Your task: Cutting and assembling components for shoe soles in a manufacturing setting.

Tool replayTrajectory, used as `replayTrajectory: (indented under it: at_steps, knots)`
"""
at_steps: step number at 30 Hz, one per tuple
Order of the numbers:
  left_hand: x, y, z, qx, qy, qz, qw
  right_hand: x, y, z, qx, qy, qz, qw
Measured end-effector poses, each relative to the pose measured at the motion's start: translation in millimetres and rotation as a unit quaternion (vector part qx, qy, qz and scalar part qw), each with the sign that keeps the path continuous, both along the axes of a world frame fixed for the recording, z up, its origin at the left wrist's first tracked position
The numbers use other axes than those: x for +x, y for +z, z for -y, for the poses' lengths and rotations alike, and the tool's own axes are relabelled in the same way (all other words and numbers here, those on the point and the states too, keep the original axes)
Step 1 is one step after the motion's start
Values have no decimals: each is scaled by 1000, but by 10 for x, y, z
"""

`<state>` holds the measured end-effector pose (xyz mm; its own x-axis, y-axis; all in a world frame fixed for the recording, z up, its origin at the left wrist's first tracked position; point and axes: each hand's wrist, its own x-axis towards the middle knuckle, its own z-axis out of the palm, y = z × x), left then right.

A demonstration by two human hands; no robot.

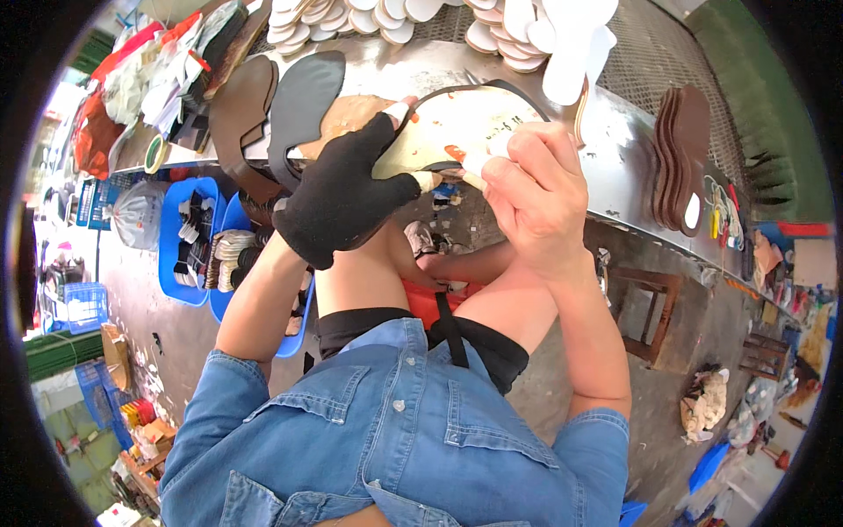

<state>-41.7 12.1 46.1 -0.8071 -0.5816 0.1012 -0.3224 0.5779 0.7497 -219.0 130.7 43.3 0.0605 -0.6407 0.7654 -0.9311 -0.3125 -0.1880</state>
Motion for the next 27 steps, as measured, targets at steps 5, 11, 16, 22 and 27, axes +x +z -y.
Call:
replayTrajectory:
  at_steps: [5,11,16,22,27]
  knots:
    - [37,25,-25,36,-12,10,999,142,200,-25,24,6,33,999]
    - [70,-34,-74,6,-9,-11,1000,226,268,11,112,-7,110,988]
    - [78,18,-118,4,24,6,1000,233,329,-32,232,-17,181,955]
    - [58,-256,-210,64,51,-77,994,327,315,-11,171,-92,221,956]
    - [-22,-391,-149,204,139,-194,950,547,27,-147,90,-85,470,874]
